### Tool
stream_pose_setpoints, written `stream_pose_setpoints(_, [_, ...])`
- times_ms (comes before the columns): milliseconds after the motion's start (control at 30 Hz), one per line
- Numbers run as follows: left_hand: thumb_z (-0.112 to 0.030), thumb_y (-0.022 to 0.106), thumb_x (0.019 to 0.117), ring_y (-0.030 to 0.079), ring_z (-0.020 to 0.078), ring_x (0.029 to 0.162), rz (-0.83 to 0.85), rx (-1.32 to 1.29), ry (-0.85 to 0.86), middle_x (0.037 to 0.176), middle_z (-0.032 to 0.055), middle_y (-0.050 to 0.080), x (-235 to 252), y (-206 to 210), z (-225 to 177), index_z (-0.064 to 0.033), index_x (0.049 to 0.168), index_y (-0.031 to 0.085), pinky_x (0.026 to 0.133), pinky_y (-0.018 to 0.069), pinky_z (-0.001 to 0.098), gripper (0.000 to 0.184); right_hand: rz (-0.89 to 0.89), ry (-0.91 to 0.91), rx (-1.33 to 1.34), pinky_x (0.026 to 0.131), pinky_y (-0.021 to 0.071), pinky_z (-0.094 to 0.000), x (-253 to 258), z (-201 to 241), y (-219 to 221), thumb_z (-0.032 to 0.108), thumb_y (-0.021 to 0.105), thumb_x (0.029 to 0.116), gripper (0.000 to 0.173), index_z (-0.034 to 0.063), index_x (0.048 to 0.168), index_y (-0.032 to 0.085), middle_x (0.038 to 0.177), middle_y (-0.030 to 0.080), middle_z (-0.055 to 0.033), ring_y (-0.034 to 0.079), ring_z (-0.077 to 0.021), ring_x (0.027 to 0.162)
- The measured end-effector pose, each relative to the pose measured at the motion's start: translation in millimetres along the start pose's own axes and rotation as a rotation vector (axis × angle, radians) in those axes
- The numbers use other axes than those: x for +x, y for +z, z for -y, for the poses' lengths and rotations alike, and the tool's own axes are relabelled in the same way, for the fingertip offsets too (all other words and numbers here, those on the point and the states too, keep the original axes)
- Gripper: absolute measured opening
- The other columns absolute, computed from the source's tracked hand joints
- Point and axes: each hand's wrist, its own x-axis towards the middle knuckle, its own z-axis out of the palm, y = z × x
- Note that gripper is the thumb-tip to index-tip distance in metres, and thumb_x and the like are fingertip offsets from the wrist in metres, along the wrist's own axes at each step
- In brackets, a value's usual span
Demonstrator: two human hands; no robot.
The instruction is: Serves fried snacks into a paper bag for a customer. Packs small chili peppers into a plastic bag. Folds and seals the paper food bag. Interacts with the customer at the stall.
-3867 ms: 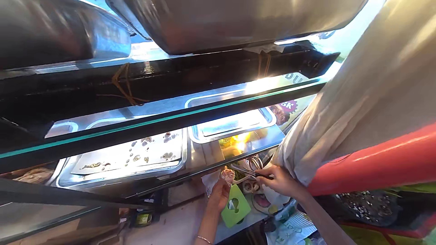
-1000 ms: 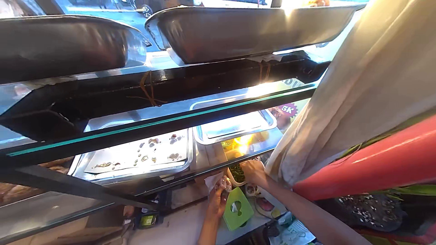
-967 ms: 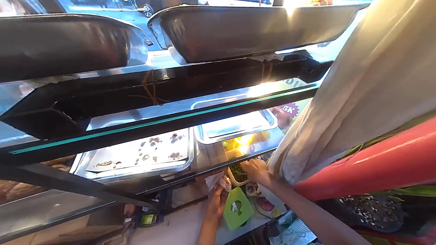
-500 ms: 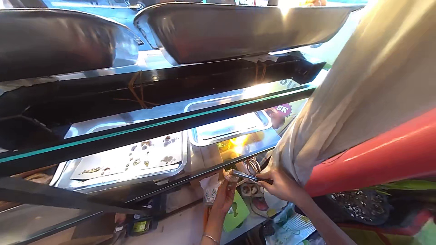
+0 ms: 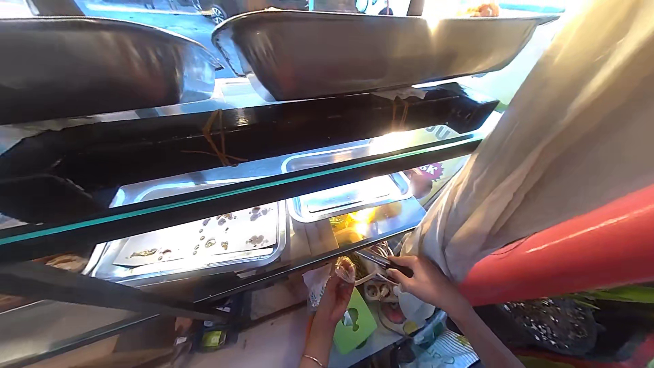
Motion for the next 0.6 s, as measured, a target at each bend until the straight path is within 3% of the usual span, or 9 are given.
stream_pose_setpoints(100, [-0.002,0.05,0.0997,0.072,0.0185,0.084,-0.006,0.147,0.032,0.097,0.0121,0.071,-10.4,-3.2,-3.9,-0.0034,0.113,0.055,0.077,0.0618,0.0297,0.014,0.139,0.183,-0.286,0.103,0.0472,-0.0563,34.7,28.4,18.4,0.036,0.059,0.1007,0.042,0.0043,0.126,0.068,0.121,0.068,-0.0214,0.063,-0.038,0.119])
stream_pose_setpoints(200, [-0.007,0.052,0.1001,0.073,0.0161,0.083,0.012,0.257,0.055,0.096,0.0094,0.073,-38.4,-2.3,-9.9,-0.0056,0.114,0.059,0.075,0.0618,0.029,0.016,0.236,0.258,-0.474,0.097,0.0486,-0.0619,76.6,39.6,60.4,0.037,0.06,0.0997,0.048,-0.0012,0.128,0.064,0.132,0.062,-0.0253,0.06,-0.043,0.122])
stream_pose_setpoints(267, [-0.007,0.047,0.1014,0.072,0.0148,0.083,0.015,0.322,0.104,0.096,0.0072,0.073,-64.8,-0.3,-15.1,-0.0074,0.116,0.061,0.074,0.0612,0.029,0.02,0.211,0.229,-0.536,0.094,0.0501,-0.0645,90.6,32.0,78.6,0.048,0.06,0.0987,0.058,-0.0028,0.125,0.066,0.133,0.061,-0.0277,0.06,-0.0466,0.122])
stream_pose_setpoints(367, [-0.002,0.05,0.0973,0.072,0.0171,0.084,0.022,0.369,0.17,0.097,0.0072,0.074,-112.8,5.1,-28.8,-0.0099,0.12,0.059,0.075,0.0607,0.0323,0.025,0.052,0.056,-0.512,0.109,0.0354,-0.0707,73.3,21.5,79.0,0.062,0.059,0.0946,0.074,0.0025,0.138,0.061,0.142,0.055,-0.0289,0.046,-0.0498,0.137])
stream_pose_setpoints(400, [-0.001,0.05,0.0972,0.071,0.017,0.087,0.031,0.425,0.205,0.101,0.0058,0.073,-129.8,8.7,-35.0,-0.0108,0.125,0.055,0.077,0.0602,0.0339,0.03,-0.035,-0.05,-0.452,0.112,0.0337,-0.0691,61.7,24.7,77.3,0.06,0.058,0.0961,0.069,0.0061,0.14,0.062,0.142,0.056,-0.028,0.047,-0.0487,0.137])
stream_pose_setpoints(467, [0.001,0.058,0.0949,0.071,0.017,0.09,0.023,0.557,0.325,0.106,0.0047,0.072,-160.5,15.7,-43.9,-0.0094,0.128,0.055,0.08,0.0606,0.0368,0.034,-0.112,-0.269,-0.149,0.109,0.0442,-0.0618,30.5,52.2,77.5,0.047,0.057,0.1017,0.051,0.0085,0.134,0.068,0.133,0.064,-0.0225,0.058,-0.0415,0.128])
stream_pose_setpoints(533, [0.0,0.069,0.0903,0.069,0.015,0.092,0.033,0.754,0.521,0.107,0.0049,0.071,-183.0,19.1,-47.1,-0.0038,0.122,0.061,0.081,0.0603,0.0359,0.033,0.155,-0.369,0.26,0.101,0.0547,-0.0515,-8.7,94.5,80.9,0.042,0.047,0.1083,0.048,0.0073,0.138,0.064,0.134,0.066,-0.0151,0.066,-0.0278,0.12])
stream_pose_setpoints(600, [0.0,0.074,0.087,0.069,0.0132,0.092,0.046,0.956,0.745,0.103,0.0069,0.072,-198.6,23.8,-54.2,0.0026,0.112,0.067,0.084,0.0597,0.0334,0.026,0.425,-0.386,0.669,0.093,0.0603,-0.0476,-35.7,129.7,96.3,0.033,0.051,0.1084,0.043,-0.0004,0.135,0.059,0.126,0.067,-0.0146,0.069,-0.024,0.111])
